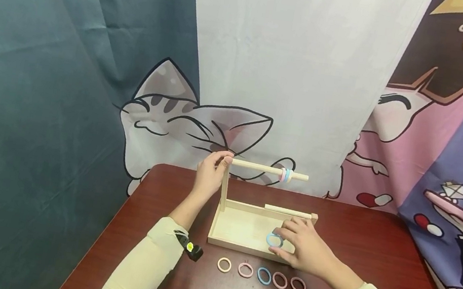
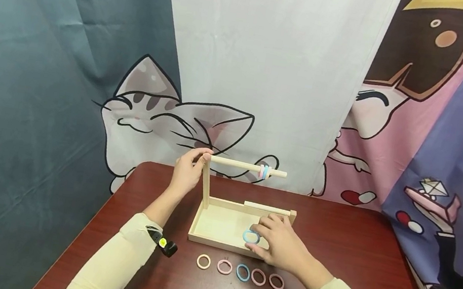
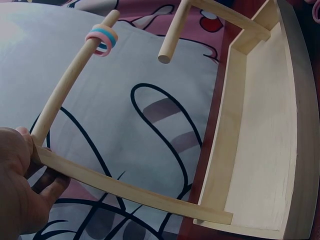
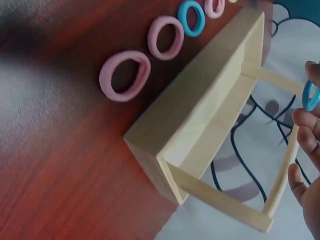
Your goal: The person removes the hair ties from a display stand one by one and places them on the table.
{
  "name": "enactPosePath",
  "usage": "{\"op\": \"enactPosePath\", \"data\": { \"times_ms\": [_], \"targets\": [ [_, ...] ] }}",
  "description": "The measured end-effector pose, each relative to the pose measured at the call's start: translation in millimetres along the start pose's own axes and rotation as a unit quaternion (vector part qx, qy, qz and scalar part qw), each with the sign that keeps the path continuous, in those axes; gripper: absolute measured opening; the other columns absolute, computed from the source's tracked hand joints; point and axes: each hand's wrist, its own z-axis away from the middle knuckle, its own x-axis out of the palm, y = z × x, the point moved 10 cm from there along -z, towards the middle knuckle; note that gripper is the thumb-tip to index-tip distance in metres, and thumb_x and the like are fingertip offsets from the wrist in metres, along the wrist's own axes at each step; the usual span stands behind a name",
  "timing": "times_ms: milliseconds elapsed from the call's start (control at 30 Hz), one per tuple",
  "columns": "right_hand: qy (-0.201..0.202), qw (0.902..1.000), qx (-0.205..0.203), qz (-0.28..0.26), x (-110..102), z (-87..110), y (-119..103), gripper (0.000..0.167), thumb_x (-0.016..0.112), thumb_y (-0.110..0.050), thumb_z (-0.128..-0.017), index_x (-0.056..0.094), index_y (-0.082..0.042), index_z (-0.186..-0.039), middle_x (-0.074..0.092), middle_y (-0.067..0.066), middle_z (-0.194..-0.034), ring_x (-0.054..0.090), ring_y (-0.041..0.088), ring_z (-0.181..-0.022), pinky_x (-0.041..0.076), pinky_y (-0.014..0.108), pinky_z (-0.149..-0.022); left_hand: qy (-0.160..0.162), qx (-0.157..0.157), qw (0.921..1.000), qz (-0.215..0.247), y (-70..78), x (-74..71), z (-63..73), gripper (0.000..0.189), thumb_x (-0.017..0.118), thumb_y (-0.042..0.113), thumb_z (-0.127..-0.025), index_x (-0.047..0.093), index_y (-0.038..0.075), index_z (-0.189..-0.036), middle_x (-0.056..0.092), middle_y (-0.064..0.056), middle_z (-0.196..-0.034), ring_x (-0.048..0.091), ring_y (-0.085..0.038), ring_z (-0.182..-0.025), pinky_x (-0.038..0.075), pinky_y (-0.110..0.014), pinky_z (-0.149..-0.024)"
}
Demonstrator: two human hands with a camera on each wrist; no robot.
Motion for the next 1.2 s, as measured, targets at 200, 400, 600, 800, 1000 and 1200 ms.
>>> {"op": "enactPosePath", "data": {
  "times_ms": [200, 400, 600, 800, 1000, 1200],
  "targets": [
    [-0.024, 0.9996, -0.012, 0.002, 11.5, 2.0, -16.3, 0.036, 0.096, -0.042, -0.084, 0.080, -0.022, -0.108, 0.062, -0.011, -0.097, 0.057, 0.010, -0.094, 0.046, 0.040, -0.082, -0.001, -0.004, 1.0000, -0.003, -1.3, 0.1, 0.0, 0.033, 0.071, 0.038, -0.103, 0.081, 0.014, -0.123, 0.081, -0.012, -0.122, 0.080, -0.031, -0.110, 0.066, -0.050, -0.094],
    [-0.042, 0.9987, -0.025, -0.008, 23.8, 3.0, -32.1, 0.031, 0.093, -0.044, -0.089, 0.079, -0.024, -0.109, 0.060, -0.014, -0.099, 0.053, 0.007, -0.095, 0.044, 0.035, -0.080, 0.001, -0.002, 0.9999, -0.010, -0.4, -0.4, -0.2, 0.032, 0.071, 0.037, -0.103, 0.081, 0.014, -0.123, 0.082, -0.011, -0.120, 0.080, -0.030, -0.107, 0.066, -0.050, -0.091],
    [-0.045, 0.9980, -0.042, -0.012, 32.6, 2.6, -44.8, 0.033, 0.094, -0.042, -0.087, 0.078, -0.025, -0.110, 0.057, -0.015, -0.096, 0.048, 0.005, -0.092, 0.041, 0.032, -0.080, -0.001, -0.005, 1.0000, -0.005, -0.8, -0.5, 0.3, 0.032, 0.072, 0.037, -0.103, 0.081, 0.013, -0.123, 0.081, -0.012, -0.120, 0.080, -0.031, -0.110, 0.067, -0.049, -0.093],
    [-0.073, 0.9963, -0.045, -0.012, 48.3, 1.1, -54.6, 0.036, 0.094, -0.041, -0.086, 0.080, -0.023, -0.113, 0.056, -0.015, -0.096, 0.045, 0.003, -0.091, 0.044, 0.033, -0.081, 0.003, -0.006, 1.0000, -0.005, -2.0, -0.7, -0.2, 0.033, 0.072, 0.037, -0.103, 0.081, 0.014, -0.123, 0.081, -0.011, -0.124, 0.080, -0.031, -0.111, 0.067, -0.050, -0.093],
    [-0.091, 0.9943, -0.054, -0.014, 60.6, 0.8, -65.8, 0.037, 0.092, -0.046, -0.087, 0.080, -0.023, -0.114, 0.058, -0.014, -0.098, 0.046, 0.005, -0.092, 0.045, 0.032, -0.081, 0.000, -0.006, 1.0000, -0.004, -2.3, 0.0, -0.3, 0.033, 0.071, 0.039, -0.103, 0.081, 0.014, -0.123, 0.081, -0.011, -0.125, 0.080, -0.031, -0.112, 0.066, -0.050, -0.094],
    [-0.115, 0.9915, -0.055, -0.024, 70.4, 0.5, -74.7, 0.036, 0.087, -0.047, -0.094, 0.080, -0.022, -0.119, 0.059, -0.014, -0.102, 0.046, 0.004, -0.093, 0.047, 0.031, -0.081, -0.004, -0.013, 0.9999, 0.000, -3.4, 0.7, 0.0, 0.036, 0.070, 0.042, -0.103, 0.081, 0.015, -0.124, 0.081, -0.011, -0.124, 0.079, -0.031, -0.112, 0.066, -0.050, -0.096]
  ]
}}
